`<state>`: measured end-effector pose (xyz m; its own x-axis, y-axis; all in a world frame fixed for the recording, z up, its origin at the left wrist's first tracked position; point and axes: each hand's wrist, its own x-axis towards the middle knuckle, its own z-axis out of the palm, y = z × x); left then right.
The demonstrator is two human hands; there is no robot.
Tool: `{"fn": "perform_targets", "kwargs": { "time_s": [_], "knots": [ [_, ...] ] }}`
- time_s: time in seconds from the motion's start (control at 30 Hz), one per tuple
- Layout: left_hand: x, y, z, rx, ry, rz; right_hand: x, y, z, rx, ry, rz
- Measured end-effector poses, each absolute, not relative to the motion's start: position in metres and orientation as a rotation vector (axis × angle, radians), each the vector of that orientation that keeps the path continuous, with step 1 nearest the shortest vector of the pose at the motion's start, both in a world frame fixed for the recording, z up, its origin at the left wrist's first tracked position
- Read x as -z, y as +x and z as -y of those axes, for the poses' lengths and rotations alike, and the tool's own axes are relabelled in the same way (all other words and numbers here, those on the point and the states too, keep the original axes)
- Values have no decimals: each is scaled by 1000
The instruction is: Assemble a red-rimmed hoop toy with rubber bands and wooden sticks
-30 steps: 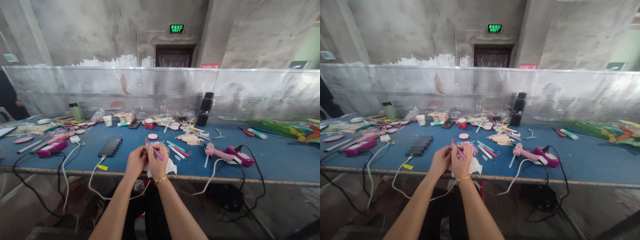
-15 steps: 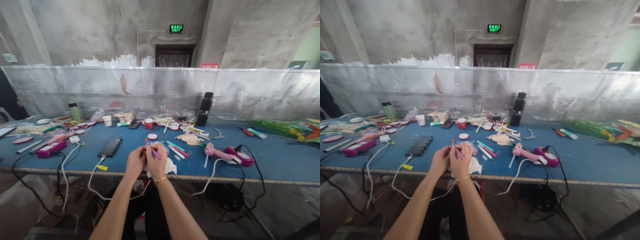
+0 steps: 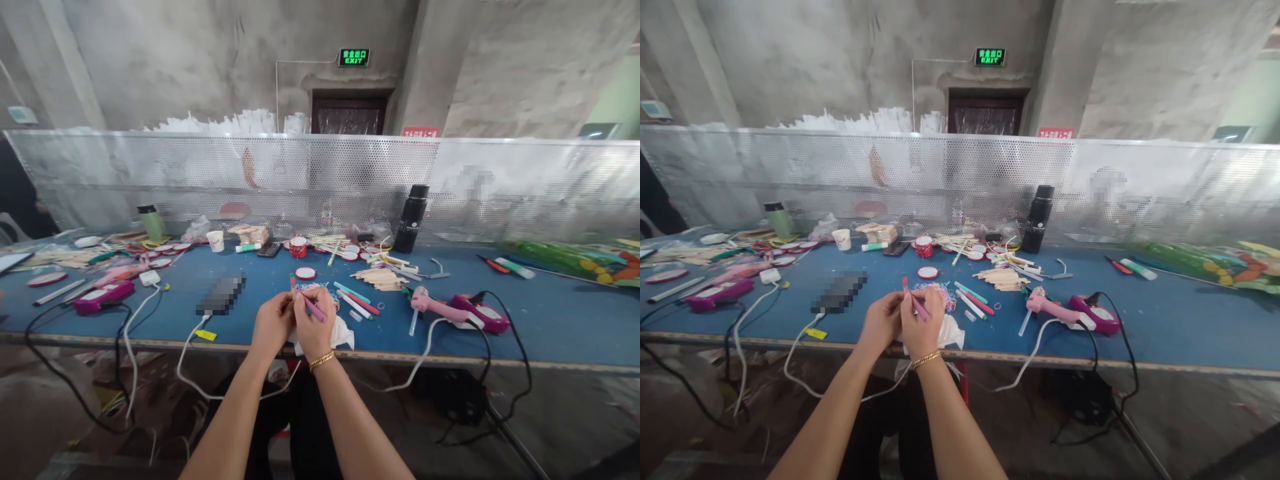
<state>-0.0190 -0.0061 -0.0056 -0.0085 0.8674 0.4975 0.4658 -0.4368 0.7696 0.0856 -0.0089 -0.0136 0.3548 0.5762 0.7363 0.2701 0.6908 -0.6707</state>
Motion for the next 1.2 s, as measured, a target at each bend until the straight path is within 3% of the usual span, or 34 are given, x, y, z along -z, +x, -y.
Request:
{"fn": "perform_targets", "kwargs": {
  "time_s": [1.2],
  "knots": [
    [5,-20,7,-1415,1958,-1451,14,85,8,-213,-851,1207]
  ]
}}
